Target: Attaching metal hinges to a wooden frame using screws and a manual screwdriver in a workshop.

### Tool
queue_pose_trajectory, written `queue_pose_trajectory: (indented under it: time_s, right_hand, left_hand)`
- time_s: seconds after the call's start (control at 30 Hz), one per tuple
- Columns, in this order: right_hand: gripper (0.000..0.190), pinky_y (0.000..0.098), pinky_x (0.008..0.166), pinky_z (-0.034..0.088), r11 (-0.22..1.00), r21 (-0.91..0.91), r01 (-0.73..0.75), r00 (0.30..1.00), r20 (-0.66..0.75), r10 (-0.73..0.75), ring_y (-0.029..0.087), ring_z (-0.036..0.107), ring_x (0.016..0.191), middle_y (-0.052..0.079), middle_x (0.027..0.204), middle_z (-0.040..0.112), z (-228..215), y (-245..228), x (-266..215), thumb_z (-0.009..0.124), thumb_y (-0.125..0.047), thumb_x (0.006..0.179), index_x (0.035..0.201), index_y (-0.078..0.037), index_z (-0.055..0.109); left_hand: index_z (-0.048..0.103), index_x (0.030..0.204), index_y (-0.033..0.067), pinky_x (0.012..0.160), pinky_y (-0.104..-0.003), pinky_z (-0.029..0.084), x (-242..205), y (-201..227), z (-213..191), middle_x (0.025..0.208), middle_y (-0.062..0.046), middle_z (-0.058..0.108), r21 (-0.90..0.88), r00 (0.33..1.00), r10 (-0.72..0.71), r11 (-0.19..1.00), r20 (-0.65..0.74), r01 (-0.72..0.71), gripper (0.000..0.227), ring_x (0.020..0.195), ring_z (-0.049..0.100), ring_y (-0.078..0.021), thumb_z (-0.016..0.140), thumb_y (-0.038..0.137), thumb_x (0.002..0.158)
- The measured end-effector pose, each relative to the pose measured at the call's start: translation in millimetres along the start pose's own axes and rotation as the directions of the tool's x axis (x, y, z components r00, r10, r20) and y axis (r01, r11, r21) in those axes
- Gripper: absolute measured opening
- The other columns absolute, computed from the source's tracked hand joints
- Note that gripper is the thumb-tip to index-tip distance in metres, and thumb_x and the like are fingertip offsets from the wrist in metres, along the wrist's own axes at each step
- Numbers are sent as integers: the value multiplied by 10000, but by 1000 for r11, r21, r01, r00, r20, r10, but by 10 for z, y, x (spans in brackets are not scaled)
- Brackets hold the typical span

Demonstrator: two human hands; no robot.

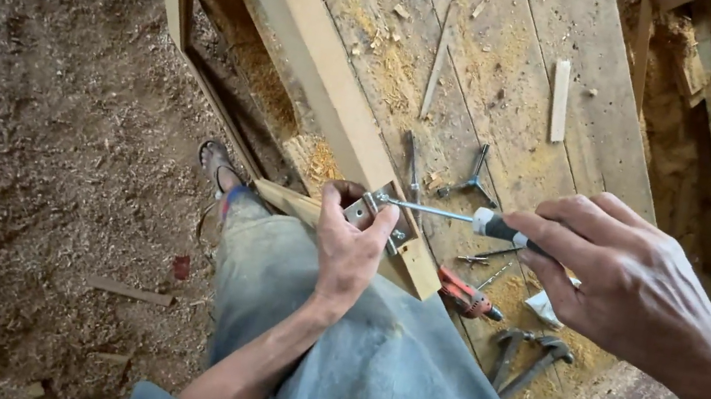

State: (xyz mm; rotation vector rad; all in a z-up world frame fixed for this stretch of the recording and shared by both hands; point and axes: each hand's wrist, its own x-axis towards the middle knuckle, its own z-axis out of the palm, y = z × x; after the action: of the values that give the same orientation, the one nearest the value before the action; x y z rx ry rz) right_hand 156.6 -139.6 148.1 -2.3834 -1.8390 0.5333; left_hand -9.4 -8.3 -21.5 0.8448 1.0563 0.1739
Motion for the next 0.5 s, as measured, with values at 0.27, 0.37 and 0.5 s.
queue_pose_trajectory:
  time_s: [0.27, 0.37, 0.5]
  right_hand:
    - [387, 347, 743, 588, 999, -33, -26, 999, 36, 27, 216, 644, 810, 70, 1021, 705, -29, -49, 35, 741, -135, 882, 1259, -54, 712]
    - [475, 307, 634, 658, 994, -82, -66, 992, 105, 75, 222, 651, 736, 93, 1071, 609, -43, -117, 39, 781, -168, 836, 1298, -103, 694]
    - [388, 286, 572, 625, 980, -198, 1, 994, 109, 21, 237, 621, 741, 110, 1070, 577, -92, -204, 148, 724, -111, 888, 1272, -72, 681]
  left_hand:
    - [455, 1049, 106, 687, -295, 669, -6, 26, -7, 974, -114, 677, 31, 1000, -20, 999, 0, 20, 319, 873, 805, -264, 720, 93, 871]
    - [454, 1039, 98, 710, -304, 690, -10, 25, -1, 988, -120, 652, 6, 1000, -11, 1000, 7, 11, 309, 824, 806, -274, 716, 84, 877]
    - [470, 1054, 94, 718, -295, 657, -6, 22, 4, 989, -110, 645, 15, 1000, -27, 1000, -7, 27, 310, 885, 778, -252, 709, 99, 858]
